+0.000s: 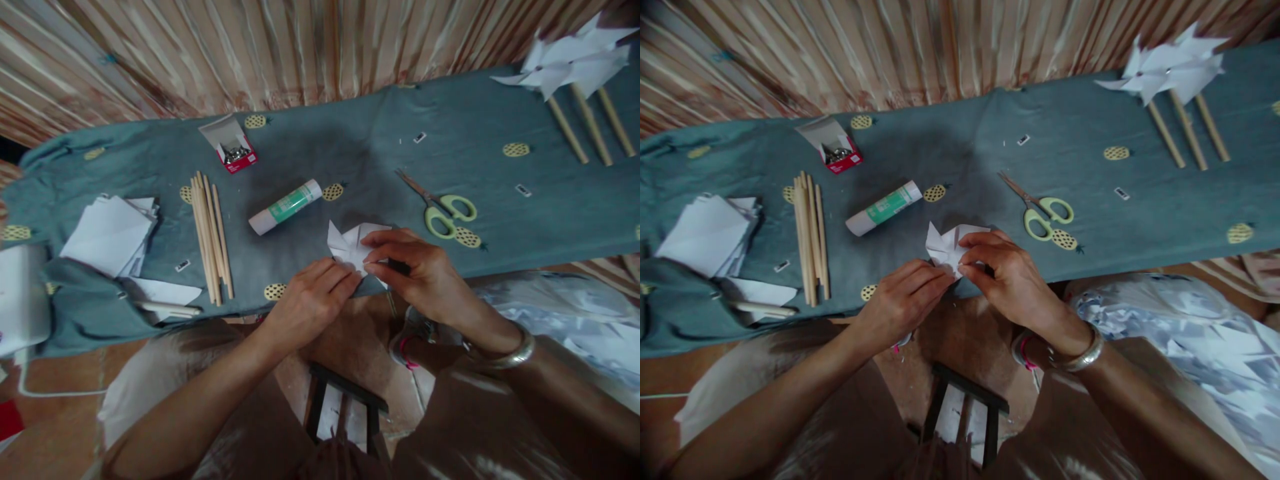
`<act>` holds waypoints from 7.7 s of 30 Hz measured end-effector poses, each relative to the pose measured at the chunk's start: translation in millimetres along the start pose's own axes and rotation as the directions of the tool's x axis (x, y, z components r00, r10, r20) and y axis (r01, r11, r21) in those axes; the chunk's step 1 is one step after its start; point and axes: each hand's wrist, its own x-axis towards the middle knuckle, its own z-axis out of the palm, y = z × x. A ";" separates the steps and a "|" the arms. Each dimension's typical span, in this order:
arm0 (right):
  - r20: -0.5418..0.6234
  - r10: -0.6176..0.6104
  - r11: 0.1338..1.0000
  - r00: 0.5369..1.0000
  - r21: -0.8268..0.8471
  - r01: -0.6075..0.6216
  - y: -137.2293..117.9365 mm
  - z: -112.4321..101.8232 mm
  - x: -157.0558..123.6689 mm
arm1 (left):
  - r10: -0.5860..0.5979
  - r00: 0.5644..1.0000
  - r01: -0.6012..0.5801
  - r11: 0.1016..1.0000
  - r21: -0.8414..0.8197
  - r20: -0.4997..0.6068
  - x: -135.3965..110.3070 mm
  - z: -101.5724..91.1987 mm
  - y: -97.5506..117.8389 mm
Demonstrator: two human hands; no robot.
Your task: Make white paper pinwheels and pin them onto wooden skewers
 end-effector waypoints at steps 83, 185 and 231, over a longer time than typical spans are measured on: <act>0.018 -0.223 0.857 0.975 -0.472 0.205 -10.3 21.6 -12.4 | -0.028 0.999 0.029 0.999 -0.042 0.026 0.6 -0.4 3.8; -0.030 -0.009 0.994 1.000 -0.113 0.005 -12.9 -12.3 -19.0 | -0.045 0.996 0.030 0.982 0.186 0.075 4.1 -0.5 14.7; -0.177 -0.123 0.944 0.976 -0.325 0.060 -11.1 14.6 -8.9 | -0.091 0.996 0.092 0.995 -0.038 0.024 5.6 6.4 11.9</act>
